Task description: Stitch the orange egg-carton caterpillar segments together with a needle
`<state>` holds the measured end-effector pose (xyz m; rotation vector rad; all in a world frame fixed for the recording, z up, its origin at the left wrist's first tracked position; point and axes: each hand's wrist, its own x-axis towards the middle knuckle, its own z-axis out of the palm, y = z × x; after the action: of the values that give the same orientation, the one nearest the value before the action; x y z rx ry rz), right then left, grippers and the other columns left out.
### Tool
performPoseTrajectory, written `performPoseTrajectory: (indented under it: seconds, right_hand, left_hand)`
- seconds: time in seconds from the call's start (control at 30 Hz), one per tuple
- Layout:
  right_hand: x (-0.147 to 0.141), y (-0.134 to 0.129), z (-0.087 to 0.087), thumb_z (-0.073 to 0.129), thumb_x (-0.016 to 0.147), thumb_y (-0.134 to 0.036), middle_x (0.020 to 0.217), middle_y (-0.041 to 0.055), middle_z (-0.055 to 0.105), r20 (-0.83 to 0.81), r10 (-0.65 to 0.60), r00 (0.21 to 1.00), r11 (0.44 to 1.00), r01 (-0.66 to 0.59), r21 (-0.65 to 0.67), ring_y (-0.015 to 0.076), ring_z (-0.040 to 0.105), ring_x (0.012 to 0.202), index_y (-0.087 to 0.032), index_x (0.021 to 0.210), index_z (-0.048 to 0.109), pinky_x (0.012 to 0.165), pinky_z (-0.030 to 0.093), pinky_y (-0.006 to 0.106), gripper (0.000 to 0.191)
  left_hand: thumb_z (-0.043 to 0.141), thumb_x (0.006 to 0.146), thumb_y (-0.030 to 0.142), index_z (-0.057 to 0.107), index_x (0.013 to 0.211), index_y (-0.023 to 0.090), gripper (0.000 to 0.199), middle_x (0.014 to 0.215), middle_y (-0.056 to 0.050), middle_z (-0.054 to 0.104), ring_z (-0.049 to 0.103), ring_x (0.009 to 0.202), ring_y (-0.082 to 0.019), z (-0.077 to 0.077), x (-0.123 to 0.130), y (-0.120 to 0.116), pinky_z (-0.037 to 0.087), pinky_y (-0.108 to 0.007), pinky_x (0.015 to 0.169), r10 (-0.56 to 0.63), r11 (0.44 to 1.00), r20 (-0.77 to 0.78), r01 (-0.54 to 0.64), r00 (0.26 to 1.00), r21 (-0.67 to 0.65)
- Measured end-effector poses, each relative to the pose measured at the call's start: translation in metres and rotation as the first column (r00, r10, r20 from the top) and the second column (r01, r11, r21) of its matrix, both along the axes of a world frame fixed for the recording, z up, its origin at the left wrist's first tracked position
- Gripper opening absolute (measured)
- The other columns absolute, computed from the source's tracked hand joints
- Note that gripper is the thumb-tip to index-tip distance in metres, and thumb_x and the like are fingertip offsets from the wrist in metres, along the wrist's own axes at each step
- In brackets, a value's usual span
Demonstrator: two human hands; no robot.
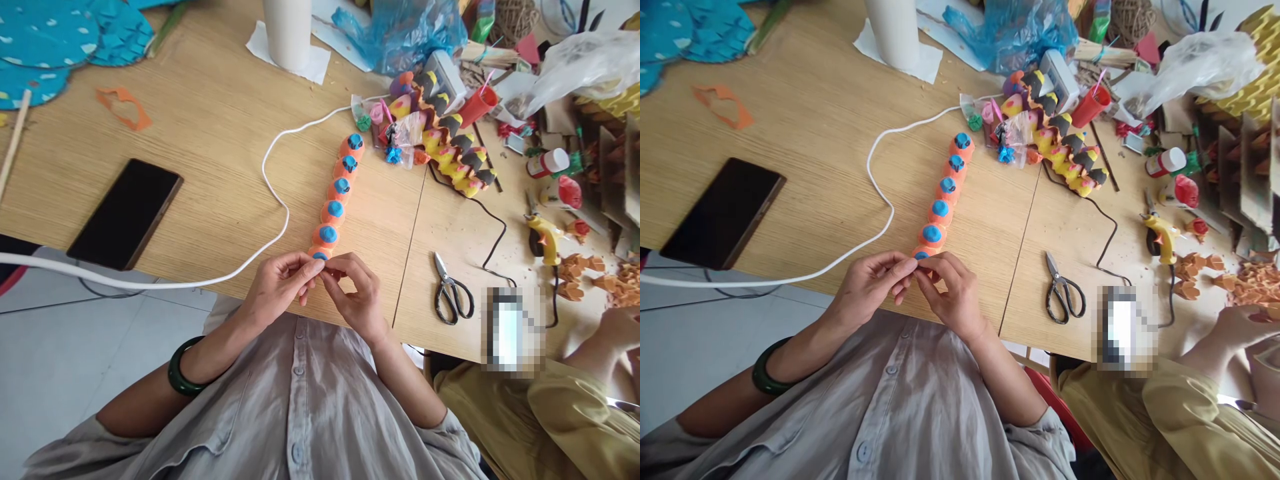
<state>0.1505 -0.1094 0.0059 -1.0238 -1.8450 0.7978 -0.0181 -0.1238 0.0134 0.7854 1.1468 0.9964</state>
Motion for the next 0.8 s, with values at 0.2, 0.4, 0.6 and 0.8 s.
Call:
performPoseTrajectory:
  seconds: [0.2,0.4,0.6,0.8]
  right_hand:
    - [0.0017,0.0011,-0.0038,0.067,0.099,-0.017,0.09,0.0052,0.076,0.084,0.011,0.996,0.995,-0.019,0.097,0.0145,0.069,0.073,-0.021,0.11,0.072,0.065,0.059,0.029,0.013]
    - [0.0025,0.0009,-0.0057,0.061,0.101,-0.017,0.094,0.0064,0.078,0.126,0.016,0.992,0.995,-0.027,0.092,0.0165,0.073,0.078,-0.023,0.112,0.072,0.069,0.061,0.032,0.017]
    - [0.0008,0.0006,-0.005,0.062,0.101,-0.02,0.088,0.0049,0.076,0.131,0.006,0.991,0.998,-0.013,0.054,0.0152,0.068,0.072,-0.023,0.104,0.072,0.066,0.059,0.031,0.011]
    - [0.0003,0.0004,-0.0058,0.065,0.1,-0.021,0.082,0.0045,0.074,0.131,0.013,0.991,0.998,-0.02,0.051,0.0156,0.067,0.071,-0.021,0.101,0.072,0.064,0.058,0.031,0.007]
  left_hand:
    - [0.074,0.095,0.046,0.068,0.072,0.018,0.037,0.063,0.003,0.056,0.05,0.051,-0.008,-0.0008,-0.0029,-0.0006,0.046,-0.018,0.045,0.026,1.0,-0.101,-0.026,0.995,0.006]
    - [0.074,0.093,0.051,0.065,0.068,0.018,0.043,0.062,0.002,0.054,0.049,0.051,-0.009,-0.0019,-0.0045,-0.0007,0.044,-0.02,0.044,0.012,1.0,-0.146,-0.013,0.989,-0.002]
    - [0.073,0.094,0.05,0.067,0.071,0.018,0.04,0.063,0.002,0.053,0.048,0.05,-0.008,-0.0023,-0.0043,-0.0008,0.043,-0.02,0.044,-0.007,1.0,-0.121,0.008,0.993,0.003]
    - [0.073,0.094,0.05,0.068,0.074,0.018,0.038,0.061,0.003,0.054,0.049,0.048,-0.008,-0.0032,-0.0038,-0.0009,0.042,-0.02,0.044,-0.016,1.0,-0.128,0.014,0.992,-0.014]
